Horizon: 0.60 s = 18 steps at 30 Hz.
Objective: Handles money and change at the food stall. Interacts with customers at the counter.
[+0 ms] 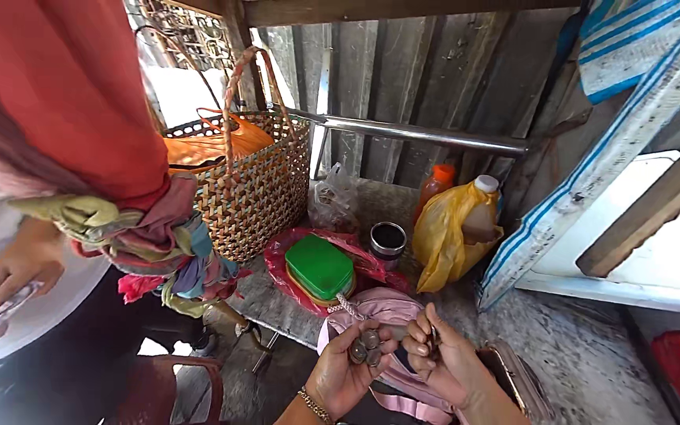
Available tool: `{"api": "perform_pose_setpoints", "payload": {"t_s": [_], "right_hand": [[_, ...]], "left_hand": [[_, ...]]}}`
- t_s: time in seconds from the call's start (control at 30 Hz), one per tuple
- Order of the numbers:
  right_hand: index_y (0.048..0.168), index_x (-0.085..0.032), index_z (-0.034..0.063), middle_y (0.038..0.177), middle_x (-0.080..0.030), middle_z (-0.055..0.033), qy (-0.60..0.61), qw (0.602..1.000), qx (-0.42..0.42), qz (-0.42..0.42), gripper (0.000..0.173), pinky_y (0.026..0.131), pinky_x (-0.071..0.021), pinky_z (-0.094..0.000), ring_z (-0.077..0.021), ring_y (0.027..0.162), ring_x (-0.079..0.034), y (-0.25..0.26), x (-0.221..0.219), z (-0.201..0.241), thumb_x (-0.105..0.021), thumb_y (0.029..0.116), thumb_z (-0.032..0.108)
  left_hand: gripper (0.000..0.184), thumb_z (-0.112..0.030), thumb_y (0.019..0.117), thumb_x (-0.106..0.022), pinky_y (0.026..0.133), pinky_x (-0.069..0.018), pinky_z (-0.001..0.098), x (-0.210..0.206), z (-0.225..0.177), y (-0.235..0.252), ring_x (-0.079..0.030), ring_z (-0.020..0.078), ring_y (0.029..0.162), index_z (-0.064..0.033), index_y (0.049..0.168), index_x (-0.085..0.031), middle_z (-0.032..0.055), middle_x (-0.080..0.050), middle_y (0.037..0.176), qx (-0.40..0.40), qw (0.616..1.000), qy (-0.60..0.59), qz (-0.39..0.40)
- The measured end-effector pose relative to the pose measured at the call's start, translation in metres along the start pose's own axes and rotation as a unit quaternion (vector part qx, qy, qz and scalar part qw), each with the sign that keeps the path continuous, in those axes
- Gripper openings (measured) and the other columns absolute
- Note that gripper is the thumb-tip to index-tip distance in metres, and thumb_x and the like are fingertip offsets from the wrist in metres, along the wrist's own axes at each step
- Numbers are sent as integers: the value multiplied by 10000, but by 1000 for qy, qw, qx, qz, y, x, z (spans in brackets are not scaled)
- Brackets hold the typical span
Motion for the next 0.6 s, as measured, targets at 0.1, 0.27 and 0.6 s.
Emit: {"api": "perform_pose_setpoints", "payload": {"t_s": [0.1, 0.27, 0.6], "right_hand": [[899, -553, 91, 757, -634, -50, 36, 997, -48, -54, 443, 495, -537, -205, -101, 550, -615, 11, -9, -3, -280, 1130, 354], [1000, -612, 55, 884, -695, -106, 12, 995, -97, -23, 535, 646, -618, -299, -184, 709, -702, 31, -26, -17, -258, 1120, 438], [905, -556, 91, 812, -679, -82, -90, 959, -258, 69, 458, 639, -616, -300, -182, 686, -698, 45, -123, -89, -266, 1134, 360]], "left_hand": [[443, -316, 1129, -272, 634, -605, 308, 13, -1, -16, -712, 223, 707, -33, 1009, -592, 150, -711, 866, -65, 993, 0, -99], [472, -384, 1124, -297, 504, -533, 227, 40, -5, -55, -625, 134, 551, -73, 875, -551, 85, -663, 755, -153, 969, -27, -193], [424, -369, 1128, -294, 514, -531, 208, 95, -34, -112, -617, 101, 557, -101, 891, -521, 34, -624, 704, -235, 945, -91, -208]]}}
Point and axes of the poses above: each hand's wrist, its own y-axis towards the middle knuckle, its own x-axis out of the back of the hand, z = x × y, the point moved 3 cm from there along y, towards the middle knuckle
